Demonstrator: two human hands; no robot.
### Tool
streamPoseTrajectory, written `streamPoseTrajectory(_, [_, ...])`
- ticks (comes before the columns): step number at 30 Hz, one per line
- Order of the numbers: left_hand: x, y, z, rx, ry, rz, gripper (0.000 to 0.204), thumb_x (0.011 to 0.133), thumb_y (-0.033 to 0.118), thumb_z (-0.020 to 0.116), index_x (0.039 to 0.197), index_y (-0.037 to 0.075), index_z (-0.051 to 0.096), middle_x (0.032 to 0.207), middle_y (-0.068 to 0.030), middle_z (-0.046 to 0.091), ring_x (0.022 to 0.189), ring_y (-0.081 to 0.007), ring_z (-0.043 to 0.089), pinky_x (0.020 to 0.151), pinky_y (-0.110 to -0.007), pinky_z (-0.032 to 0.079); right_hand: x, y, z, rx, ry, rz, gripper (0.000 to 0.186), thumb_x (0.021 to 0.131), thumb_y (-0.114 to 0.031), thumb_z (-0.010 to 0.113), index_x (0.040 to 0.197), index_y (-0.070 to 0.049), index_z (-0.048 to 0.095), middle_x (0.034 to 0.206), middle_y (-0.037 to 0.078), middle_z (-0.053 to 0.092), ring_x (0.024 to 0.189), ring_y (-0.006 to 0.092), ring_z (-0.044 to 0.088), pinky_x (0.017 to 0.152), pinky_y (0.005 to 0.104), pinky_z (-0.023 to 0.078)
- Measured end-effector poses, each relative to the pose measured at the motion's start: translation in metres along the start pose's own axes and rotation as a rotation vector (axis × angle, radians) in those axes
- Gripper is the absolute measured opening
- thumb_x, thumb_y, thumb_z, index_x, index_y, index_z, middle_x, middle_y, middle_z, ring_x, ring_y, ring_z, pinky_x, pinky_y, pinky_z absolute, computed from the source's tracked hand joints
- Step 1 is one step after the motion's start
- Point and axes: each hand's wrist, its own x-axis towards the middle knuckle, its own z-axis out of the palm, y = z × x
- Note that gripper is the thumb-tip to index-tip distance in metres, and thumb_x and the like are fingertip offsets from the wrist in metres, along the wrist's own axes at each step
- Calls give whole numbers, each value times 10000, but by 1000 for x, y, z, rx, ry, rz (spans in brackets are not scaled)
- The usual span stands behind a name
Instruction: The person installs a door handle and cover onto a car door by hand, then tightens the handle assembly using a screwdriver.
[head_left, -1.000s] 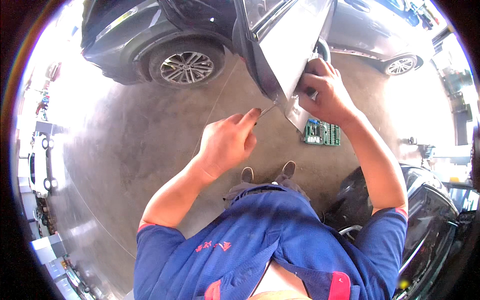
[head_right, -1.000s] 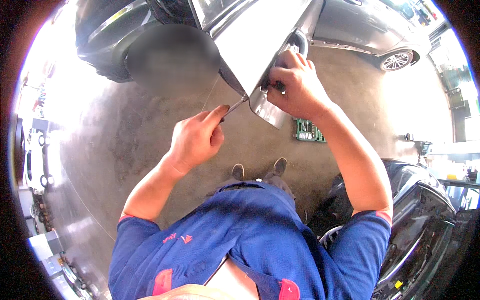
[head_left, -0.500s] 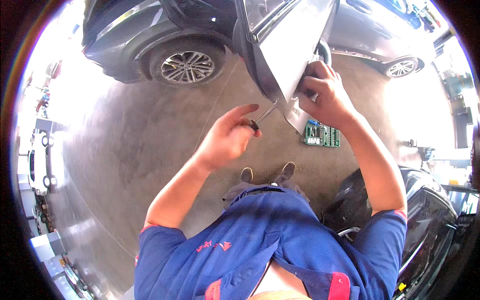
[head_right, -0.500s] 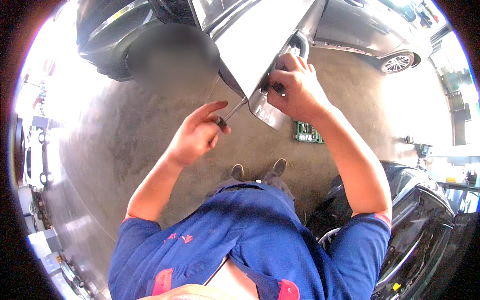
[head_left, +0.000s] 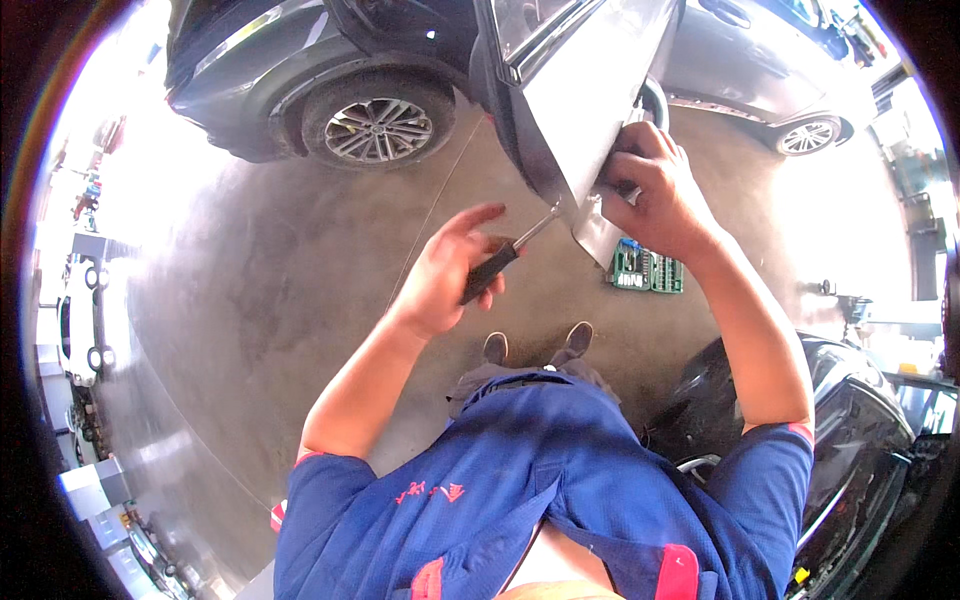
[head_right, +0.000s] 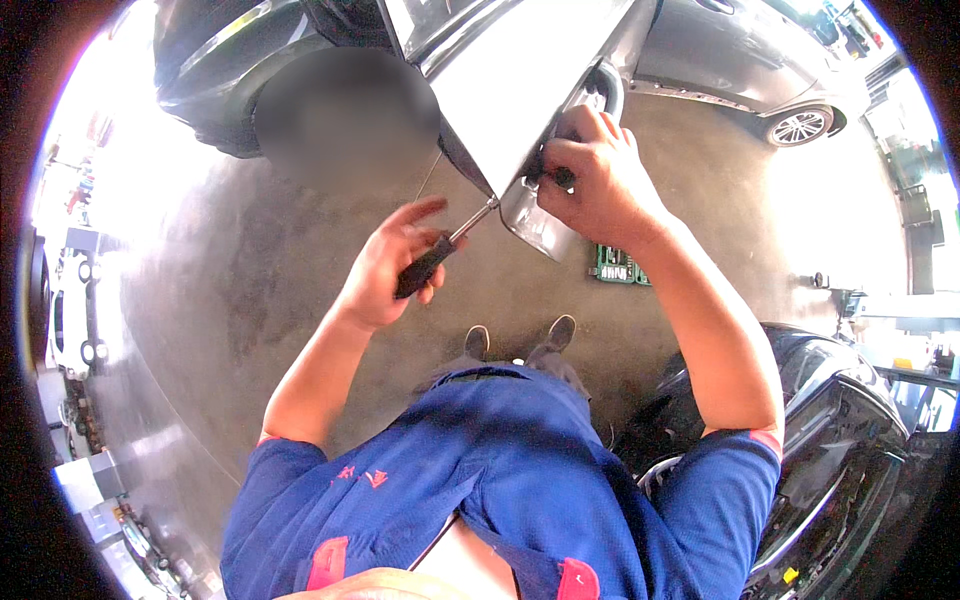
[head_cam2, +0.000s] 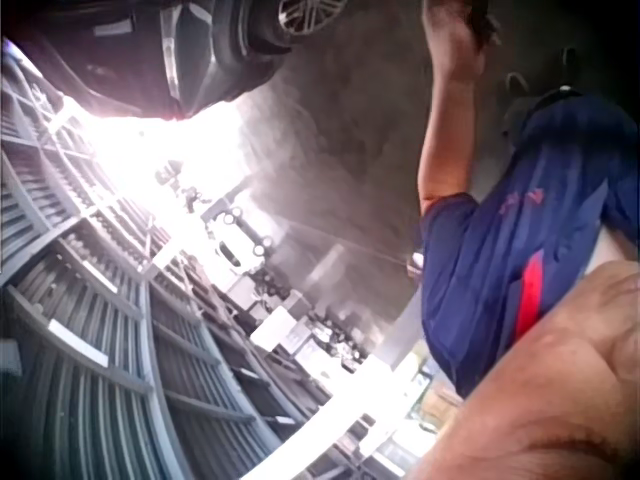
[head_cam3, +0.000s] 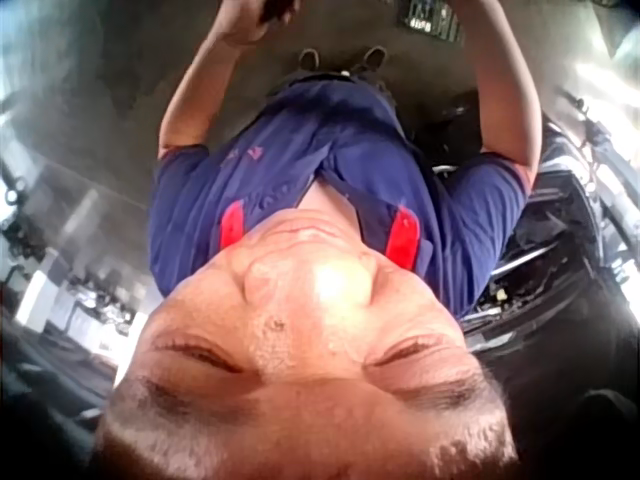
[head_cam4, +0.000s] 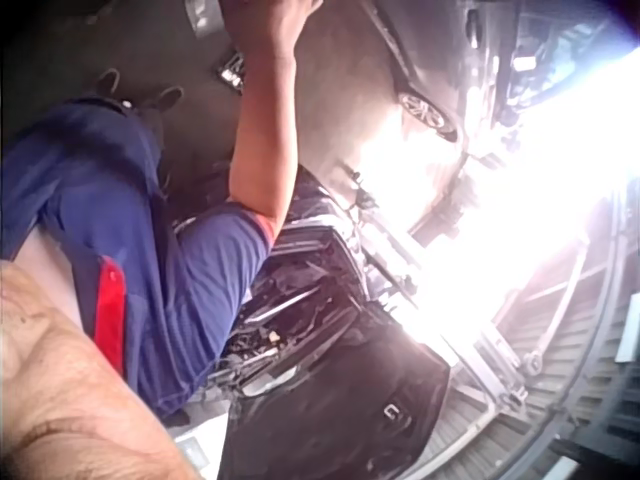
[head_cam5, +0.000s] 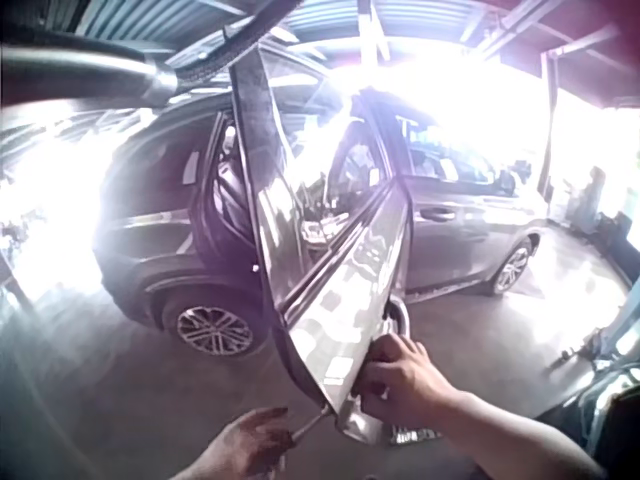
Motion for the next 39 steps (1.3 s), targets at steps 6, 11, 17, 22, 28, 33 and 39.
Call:
streamPoseTrajectory(6, [12, 13, 6, -187, -204, -349, 427, 1004, 113, 560, 1414, 8, 618, 931, -104, 732, 642, -205, 632, 540, -314, 487, 2, -2, -1, -11, 28, -28, 190, 771, -207, 764, 926, -96, 770, 1167, 148, 587, 1184, 388, 582, 1020, 527, 465])
streamPoseTrajectory(11, [4, 18, 15, 555, 66, 194, 456, 933, 26, 656, 1387, 10, 619, 902, -169, 717, 715, -327, 684, 672, -384, 557, 1, -2, -3, 23, -4, 2, 185, 763, -195, 769, 922, -100, 769, 1159, 145, 590, 1184, 384, 584, 1015, 525, 468])
streamPoseTrajectory(17, [-14, 21, 14, 56, -77, -173, 358, 992, 16, 564, 1345, -25, 605, 876, -91, 720, 755, -155, 669, 727, -326, 546, 5, -2, -2, 55, -13, 7, 168, 759, -181, 767, 912, -109, 767, 1173, 131, 614, 1181, 380, 591, 1010, 522, 477])
streamPoseTrajectory(22, [-39, 1, 17, -159, -39, -235, 321, 1009, 11, 520, 1317, -16, 605, 889, -67, 718, 785, -118, 636, 747, -290, 527, 9, -9, 3, 9, -21, -44, 189, 750, -149, 764, 928, -88, 768, 1144, 141, 644, 1122, 388, 631, 979, 509, 516])
streamPoseTrajectory(28, [-79, -32, 3, -314, -161, -299, 318, 1001, -15, 492, 1300, 6, 599, 935, -37, 712, 786, -78, 591, 722, -264, 491, 7, -19, -3, -236, 2, -75, 247, 779, -129, 772, 1021, -87, 798, 1254, 147, 702, 1056, 347, 709, 918, 476, 544])
streamPoseTrajectory(33, [-129, -74, -14, -401, -57, -418, 309, 1008, -25, 479, 1294, 15, 590, 955, -11, 697, 736, -49, 520, 683, -235, 458, 10, -18, -8, -311, -53, -183, 282, 761, -75, 839, 1041, -73, 799, 1255, 155, 744, 1087, 341, 744, 933, 418, 585])
streamPoseTrajectory(39, [-158, -92, -30, -379, 15, -439, 324, 1000, -26, 480, 1302, 12, 589, 934, -10, 691, 734, -45, 523, 681, -234, 465, 21, -25, -32, -347, -340, -96, 293, 835, -105, 856, 1123, -107, 798, 1289, 146, 749, 1092, 346, 746, 917, 429, 603])
